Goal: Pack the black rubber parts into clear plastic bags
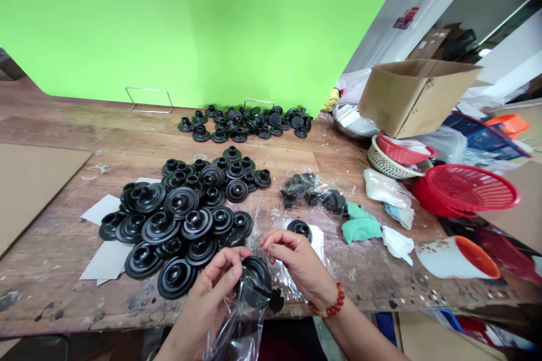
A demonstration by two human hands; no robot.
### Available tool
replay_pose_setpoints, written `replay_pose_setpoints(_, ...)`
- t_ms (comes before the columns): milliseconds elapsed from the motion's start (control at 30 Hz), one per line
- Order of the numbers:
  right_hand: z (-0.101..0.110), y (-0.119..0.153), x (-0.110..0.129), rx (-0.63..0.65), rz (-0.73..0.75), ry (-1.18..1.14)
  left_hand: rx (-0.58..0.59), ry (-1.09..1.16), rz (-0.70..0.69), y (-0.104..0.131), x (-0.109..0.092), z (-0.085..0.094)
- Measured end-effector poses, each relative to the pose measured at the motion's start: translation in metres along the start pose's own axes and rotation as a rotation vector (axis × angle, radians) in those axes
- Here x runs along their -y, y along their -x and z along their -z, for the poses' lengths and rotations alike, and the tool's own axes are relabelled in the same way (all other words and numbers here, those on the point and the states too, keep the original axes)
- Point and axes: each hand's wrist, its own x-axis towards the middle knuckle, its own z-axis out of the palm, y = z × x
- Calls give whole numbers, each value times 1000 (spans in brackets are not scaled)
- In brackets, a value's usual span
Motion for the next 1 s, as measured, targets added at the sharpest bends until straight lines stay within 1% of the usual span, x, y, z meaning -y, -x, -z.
replay_pose_setpoints(167, -2, 3, 1, -6, -29, 38, -16, 6, -6, 0, -3, 1)
replay_pose_setpoints(300, -2, 4, 2, -20, -56, 42, -38, -26, -37, 0, -4, 1)
replay_pose_setpoints(467, -3, 4, 3, -38, -141, -47, -75, -47, -58, 0, -4, 0)
replay_pose_setpoints(567, -4, 6, 4, -49, -146, -75, -86, -79, -69, -1, -4, 1)
replay_pose_setpoints(767, -6, 17, 9, 57, -14, 140, -99, -113, -107, -4, -6, 3)
replay_pose_setpoints(867, -9, 19, 11, 39, 128, 307, -104, -123, -116, -4, -5, 4)
replay_pose_setpoints(933, -11, 19, 13, 54, 217, 409, -119, -130, -116, -4, -3, 5)
replay_pose_setpoints(1000, -13, 19, 15, 77, 274, 496, -132, -134, -111, -5, -3, 5)
